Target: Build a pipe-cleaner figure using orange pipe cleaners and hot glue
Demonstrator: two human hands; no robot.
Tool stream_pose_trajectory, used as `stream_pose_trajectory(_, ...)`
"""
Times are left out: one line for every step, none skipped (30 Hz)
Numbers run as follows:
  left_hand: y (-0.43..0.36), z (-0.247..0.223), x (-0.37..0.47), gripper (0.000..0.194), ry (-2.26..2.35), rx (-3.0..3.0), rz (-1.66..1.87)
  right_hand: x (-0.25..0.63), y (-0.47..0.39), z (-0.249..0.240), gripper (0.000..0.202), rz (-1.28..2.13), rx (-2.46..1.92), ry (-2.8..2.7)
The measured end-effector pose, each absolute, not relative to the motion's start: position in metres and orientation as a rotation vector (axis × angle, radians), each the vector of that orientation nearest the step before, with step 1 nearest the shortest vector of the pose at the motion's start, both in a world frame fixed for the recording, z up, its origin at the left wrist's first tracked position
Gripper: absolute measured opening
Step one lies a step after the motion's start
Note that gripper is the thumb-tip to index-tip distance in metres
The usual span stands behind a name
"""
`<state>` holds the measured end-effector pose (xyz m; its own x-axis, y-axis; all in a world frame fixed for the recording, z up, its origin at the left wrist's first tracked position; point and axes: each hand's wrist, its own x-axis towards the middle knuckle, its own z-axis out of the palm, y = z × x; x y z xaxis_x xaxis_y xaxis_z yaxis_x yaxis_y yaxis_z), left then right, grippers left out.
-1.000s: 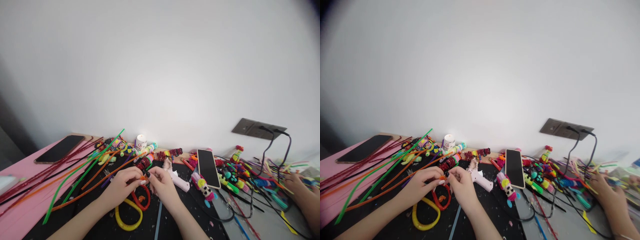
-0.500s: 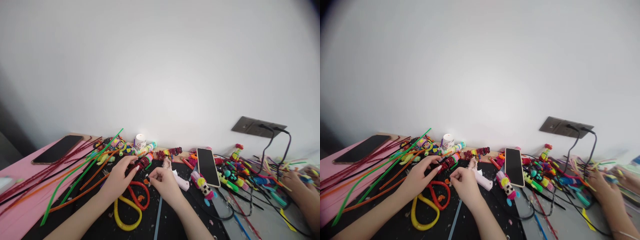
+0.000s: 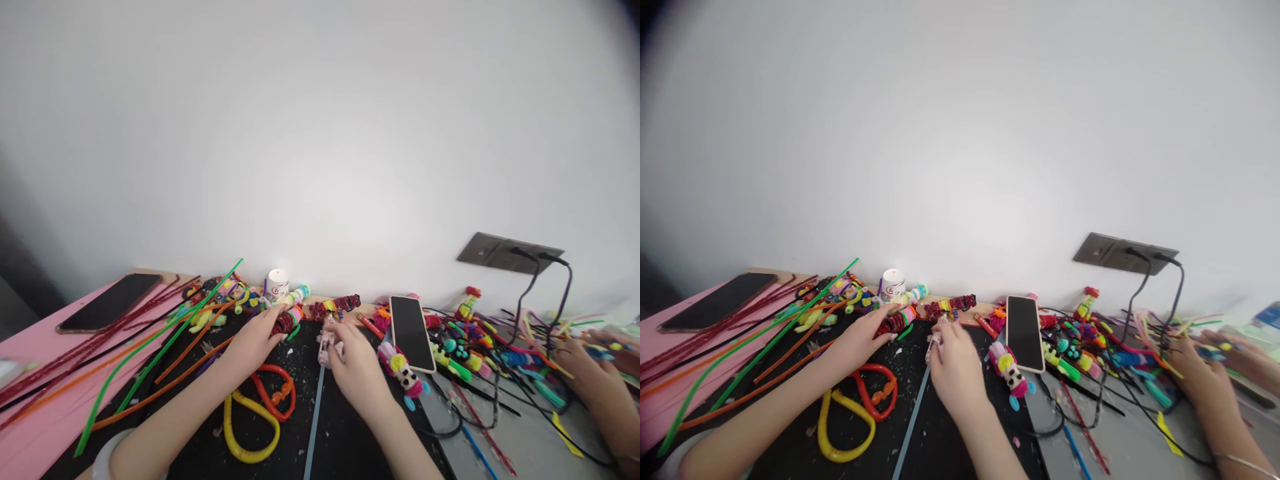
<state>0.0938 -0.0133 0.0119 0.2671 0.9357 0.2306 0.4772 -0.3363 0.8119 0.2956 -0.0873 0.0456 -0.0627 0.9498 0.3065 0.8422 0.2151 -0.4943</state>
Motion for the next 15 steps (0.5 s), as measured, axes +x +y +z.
stream_pose_trajectory(-0.012,0.013,0.093,0.049,1.257,1.913,0.974,0.303,-0.088,0.044,0.039,0.139,-1.725,-1.919)
stream_pose_trajectory(-0.012,0.016,0.091,0.049,1.238,1.881,0.987,0.31,-0.09,0.042,0.045,0.087,-1.809,-1.914)
stream_pose_trajectory(-0.013,0.02,0.09,0.049,1.214,1.848,1.002,0.315,-0.091,0.038,0.05,0.077,-1.882,-1.919)
stream_pose_trajectory(-0.015,0.024,0.09,0.05,1.144,1.722,1.034,0.318,-0.092,0.033,0.052,0.095,-1.941,-1.928)
stream_pose_trajectory(-0.018,0.028,0.09,0.052,1.047,1.578,1.048,0.32,-0.093,0.029,0.053,0.119,-1.982,-1.936)
stream_pose_trajectory(-0.021,0.031,0.091,0.053,0.943,1.43,1.051,0.319,-0.093,0.024,0.053,0.13,-2.011,-1.941)
stream_pose_trajectory(-0.025,0.034,0.091,0.053,0.856,1.286,1.043,0.318,-0.093,0.02,0.051,0.124,-2.033,-1.942)
stream_pose_trajectory(-0.028,0.035,0.093,0.052,0.788,1.157,1.034,0.317,-0.092,0.017,0.049,0.105,-2.053,-1.937)
stream_pose_trajectory(-0.032,0.035,0.094,0.05,0.73,1.043,1.024,0.315,-0.091,0.015,0.047,0.084,-2.067,-1.929)
stream_pose_trajectory(-0.034,0.035,0.095,0.047,0.678,0.951,1.006,0.314,-0.09,0.013,0.044,0.069,-2.073,-1.918)
stream_pose_trajectory(-0.036,0.033,0.095,0.043,0.637,0.879,0.986,0.313,-0.089,0.013,0.042,0.066,-2.066,-1.901)
stream_pose_trajectory(-0.038,0.031,0.096,0.038,0.6,0.824,0.963,0.313,-0.088,0.013,0.04,0.079,-2.045,-1.879)
stream_pose_trajectory(-0.039,0.029,0.096,0.033,0.568,0.781,0.938,0.314,-0.087,0.013,0.037,0.105,-2.009,-1.848)
stream_pose_trajectory(-0.039,0.028,0.096,0.029,0.543,0.746,0.911,0.315,-0.087,0.013,0.035,0.147,-1.962,-1.81)
stream_pose_trajectory(-0.04,0.027,0.095,0.026,0.523,0.716,0.886,0.316,-0.087,0.014,0.032,0.202,-1.907,-1.763)
